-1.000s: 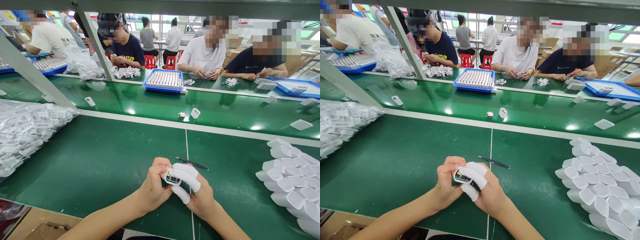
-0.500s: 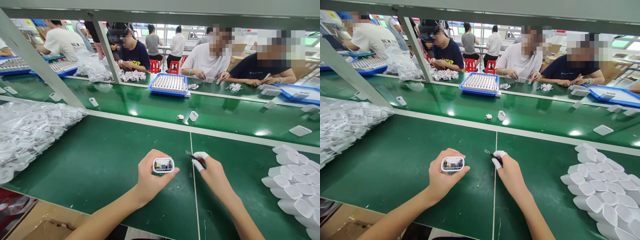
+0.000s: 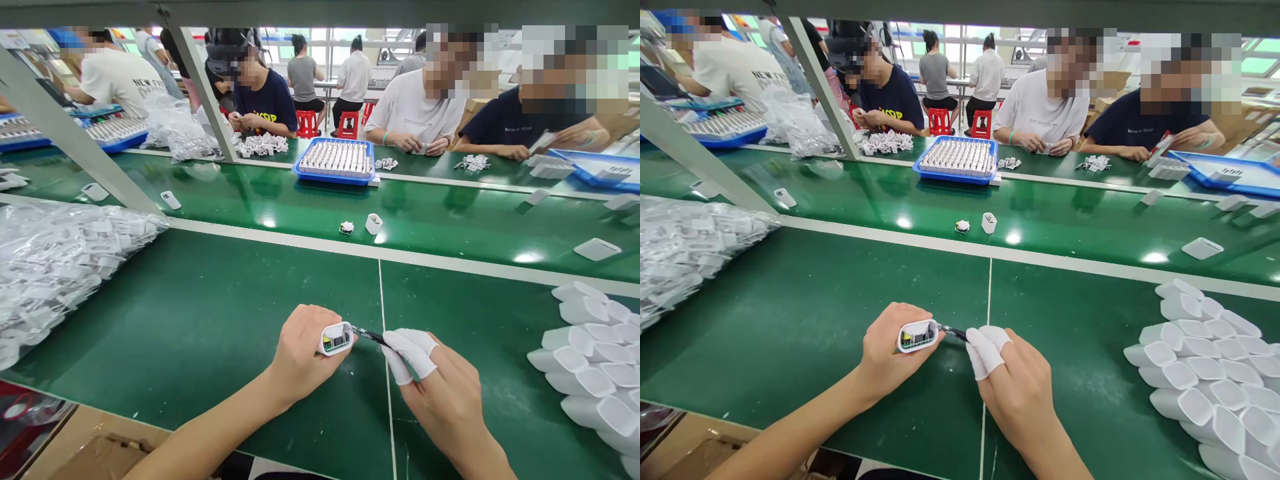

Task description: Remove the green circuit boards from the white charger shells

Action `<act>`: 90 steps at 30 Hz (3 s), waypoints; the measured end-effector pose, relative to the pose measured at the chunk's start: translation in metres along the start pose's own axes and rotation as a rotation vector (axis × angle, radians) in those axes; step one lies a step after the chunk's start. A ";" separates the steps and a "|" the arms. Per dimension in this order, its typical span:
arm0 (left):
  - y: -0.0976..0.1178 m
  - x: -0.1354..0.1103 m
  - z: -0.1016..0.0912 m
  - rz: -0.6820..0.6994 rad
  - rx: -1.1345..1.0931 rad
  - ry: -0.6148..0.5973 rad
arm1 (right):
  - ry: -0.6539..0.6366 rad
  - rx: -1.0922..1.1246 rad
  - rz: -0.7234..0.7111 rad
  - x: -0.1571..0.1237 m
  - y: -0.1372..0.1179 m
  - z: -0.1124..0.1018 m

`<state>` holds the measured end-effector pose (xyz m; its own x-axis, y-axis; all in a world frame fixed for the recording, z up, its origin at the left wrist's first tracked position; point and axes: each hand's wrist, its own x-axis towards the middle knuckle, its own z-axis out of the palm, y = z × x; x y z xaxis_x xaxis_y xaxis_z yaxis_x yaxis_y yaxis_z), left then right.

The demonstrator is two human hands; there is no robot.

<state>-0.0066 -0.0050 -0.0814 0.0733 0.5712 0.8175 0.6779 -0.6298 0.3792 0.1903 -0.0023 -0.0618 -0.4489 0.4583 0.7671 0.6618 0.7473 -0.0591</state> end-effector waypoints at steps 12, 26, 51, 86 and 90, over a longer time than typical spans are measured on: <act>0.003 0.001 0.001 0.002 0.021 -0.033 | -0.028 -0.058 -0.010 -0.002 -0.003 0.000; 0.005 0.000 0.001 -0.039 0.029 -0.065 | -0.015 -0.052 0.002 -0.002 -0.003 0.001; 0.001 -0.006 0.003 0.030 -0.067 -0.167 | -0.303 0.230 0.078 0.001 0.007 -0.010; 0.011 -0.033 0.025 -0.481 -0.443 -0.148 | -0.024 0.539 0.169 -0.004 -0.019 0.038; 0.015 -0.032 0.025 -0.505 -0.448 -0.180 | -0.010 0.539 0.162 -0.005 -0.018 0.038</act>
<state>0.0191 -0.0196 -0.1131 -0.0251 0.9053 0.4239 0.2967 -0.3982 0.8680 0.1579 0.0002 -0.0882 -0.3745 0.5900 0.7153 0.3239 0.8061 -0.4953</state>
